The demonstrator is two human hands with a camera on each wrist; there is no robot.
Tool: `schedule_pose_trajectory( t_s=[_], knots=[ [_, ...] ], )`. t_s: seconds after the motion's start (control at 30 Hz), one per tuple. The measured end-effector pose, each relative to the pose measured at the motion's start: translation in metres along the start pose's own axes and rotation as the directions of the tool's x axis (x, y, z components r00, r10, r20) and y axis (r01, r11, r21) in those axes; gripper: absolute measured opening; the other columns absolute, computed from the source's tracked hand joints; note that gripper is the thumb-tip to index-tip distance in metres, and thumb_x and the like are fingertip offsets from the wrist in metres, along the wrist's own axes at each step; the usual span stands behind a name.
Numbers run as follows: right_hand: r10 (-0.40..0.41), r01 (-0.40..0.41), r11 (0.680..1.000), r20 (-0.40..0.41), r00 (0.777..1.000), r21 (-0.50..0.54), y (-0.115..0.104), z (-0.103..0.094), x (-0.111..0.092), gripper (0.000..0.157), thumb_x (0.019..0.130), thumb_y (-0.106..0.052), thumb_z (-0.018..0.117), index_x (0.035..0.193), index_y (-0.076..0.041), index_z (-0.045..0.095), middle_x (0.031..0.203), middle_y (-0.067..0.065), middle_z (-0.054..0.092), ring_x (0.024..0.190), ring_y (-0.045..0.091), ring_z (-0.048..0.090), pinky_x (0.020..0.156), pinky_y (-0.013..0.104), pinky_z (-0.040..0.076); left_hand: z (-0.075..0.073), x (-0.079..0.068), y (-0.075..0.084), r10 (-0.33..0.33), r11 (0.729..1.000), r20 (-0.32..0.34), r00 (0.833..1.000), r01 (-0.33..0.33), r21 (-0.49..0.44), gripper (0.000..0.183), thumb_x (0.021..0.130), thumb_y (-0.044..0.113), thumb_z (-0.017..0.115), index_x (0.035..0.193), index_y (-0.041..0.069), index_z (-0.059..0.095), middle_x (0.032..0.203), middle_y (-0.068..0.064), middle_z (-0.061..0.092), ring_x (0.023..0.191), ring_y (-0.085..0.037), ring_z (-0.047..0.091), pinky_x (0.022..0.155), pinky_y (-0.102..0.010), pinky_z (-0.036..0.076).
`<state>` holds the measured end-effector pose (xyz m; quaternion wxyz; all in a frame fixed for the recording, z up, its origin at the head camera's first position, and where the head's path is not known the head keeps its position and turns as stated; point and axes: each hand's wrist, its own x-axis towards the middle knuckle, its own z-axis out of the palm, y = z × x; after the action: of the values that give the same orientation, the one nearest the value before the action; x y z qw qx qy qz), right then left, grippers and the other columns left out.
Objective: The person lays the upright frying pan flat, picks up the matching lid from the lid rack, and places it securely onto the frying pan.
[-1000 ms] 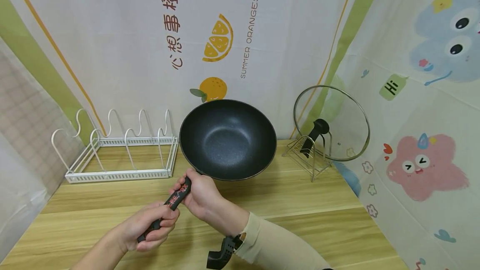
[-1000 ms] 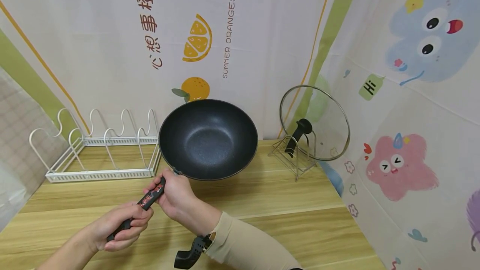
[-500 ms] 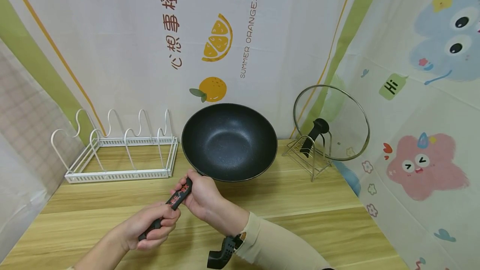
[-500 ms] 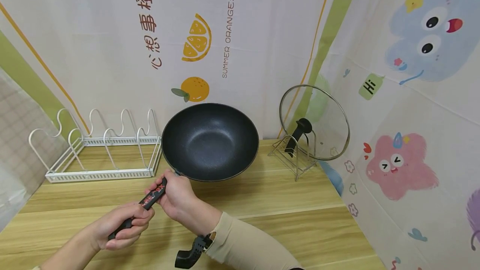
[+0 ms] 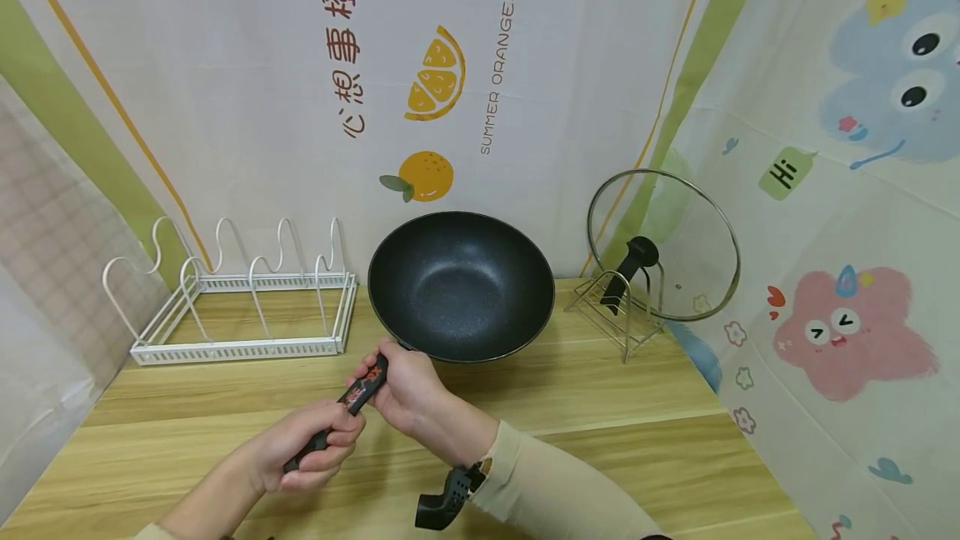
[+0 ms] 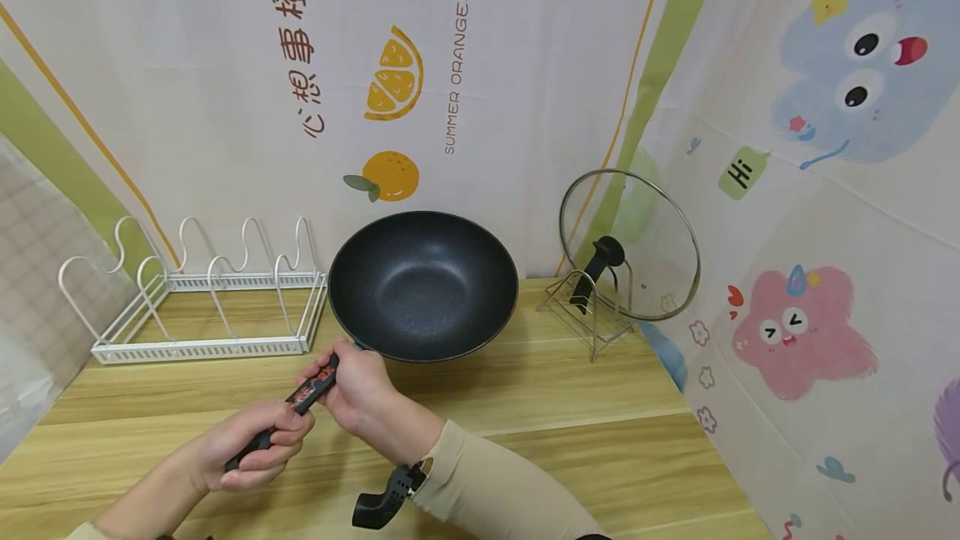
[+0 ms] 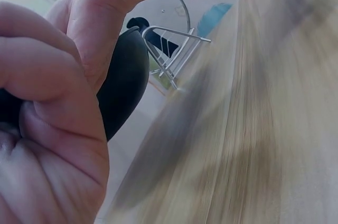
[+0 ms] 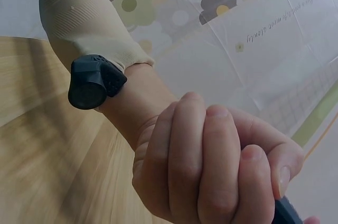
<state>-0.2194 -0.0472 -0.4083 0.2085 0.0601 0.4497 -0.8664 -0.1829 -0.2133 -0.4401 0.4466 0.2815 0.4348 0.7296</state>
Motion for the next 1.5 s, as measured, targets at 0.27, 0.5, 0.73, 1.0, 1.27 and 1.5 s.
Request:
schedule_pose_trajectory(
  t_s=[0.27,0.5,0.73,1.0,1.27,1.5],
  knots=[
    [0.004,-0.004,1.000,-0.004,1.000,0.002,0.001,-0.002,0.005,0.028,0.110,-0.022,0.040,0.089,-0.008,0.051,0.084,0.004,0.051,0.077,0.017,0.054,0.086,0.037,0.055,-0.005,0.001,-0.001,-0.011,1.000,0.012,1.000,0.011,-0.003,0.032,0.104,0.014,0.020,0.073,0.015,0.031,0.054,0.012,0.035,0.039,0.002,0.038,0.025,-0.030,0.008],
    [-0.002,0.002,1.000,-0.015,1.000,0.002,0.003,-0.003,0.008,0.029,0.110,-0.021,0.040,0.087,-0.008,0.051,0.082,0.004,0.051,0.076,0.017,0.054,0.089,0.039,0.055,-0.008,0.002,-0.003,-0.008,1.000,0.007,1.000,0.008,-0.001,0.032,0.104,0.014,0.021,0.074,0.015,0.032,0.055,0.013,0.036,0.039,0.003,0.039,0.026,-0.030,0.007],
    [0.001,-0.001,1.000,-0.029,1.000,-0.011,0.006,-0.006,0.010,0.030,0.110,-0.022,0.040,0.086,-0.008,0.051,0.081,0.004,0.051,0.077,0.016,0.054,0.102,0.047,0.052,-0.013,0.004,-0.006,-0.003,1.000,0.035,0.999,0.003,-0.019,0.032,0.103,0.012,0.018,0.074,0.014,0.032,0.055,0.011,0.035,0.040,0.002,0.040,0.026,-0.030,0.008],
    [0.011,-0.011,1.000,-0.035,0.999,-0.015,0.008,-0.009,0.014,0.031,0.110,-0.022,0.041,0.084,-0.008,0.052,0.081,0.003,0.051,0.076,0.015,0.054,0.100,0.045,0.053,-0.016,0.004,-0.011,-0.005,1.000,0.013,1.000,0.005,-0.001,0.032,0.104,0.013,0.020,0.074,0.015,0.032,0.055,0.013,0.038,0.038,0.001,0.037,0.025,-0.030,0.007],
    [0.023,-0.023,1.000,-0.033,0.999,-0.009,0.011,-0.014,0.018,0.030,0.110,-0.022,0.038,0.086,-0.009,0.051,0.082,0.003,0.050,0.077,0.018,0.053,0.078,0.033,0.055,-0.018,0.004,-0.015,-0.003,1.000,-0.022,1.000,0.003,-0.012,0.031,0.104,0.013,0.023,0.075,0.017,0.035,0.057,0.013,0.041,0.040,0.002,0.036,0.028,-0.031,0.004],
    [0.030,-0.030,1.000,-0.030,0.999,-0.002,0.012,-0.016,0.020,0.028,0.110,-0.021,0.038,0.088,-0.009,0.050,0.082,0.003,0.050,0.076,0.017,0.052,0.077,0.032,0.054,-0.019,0.005,-0.018,0.001,1.000,-0.028,1.000,-0.002,-0.018,0.031,0.104,0.014,0.024,0.075,0.018,0.035,0.057,0.014,0.042,0.040,0.003,0.036,0.029,-0.031,0.004]
  ],
)
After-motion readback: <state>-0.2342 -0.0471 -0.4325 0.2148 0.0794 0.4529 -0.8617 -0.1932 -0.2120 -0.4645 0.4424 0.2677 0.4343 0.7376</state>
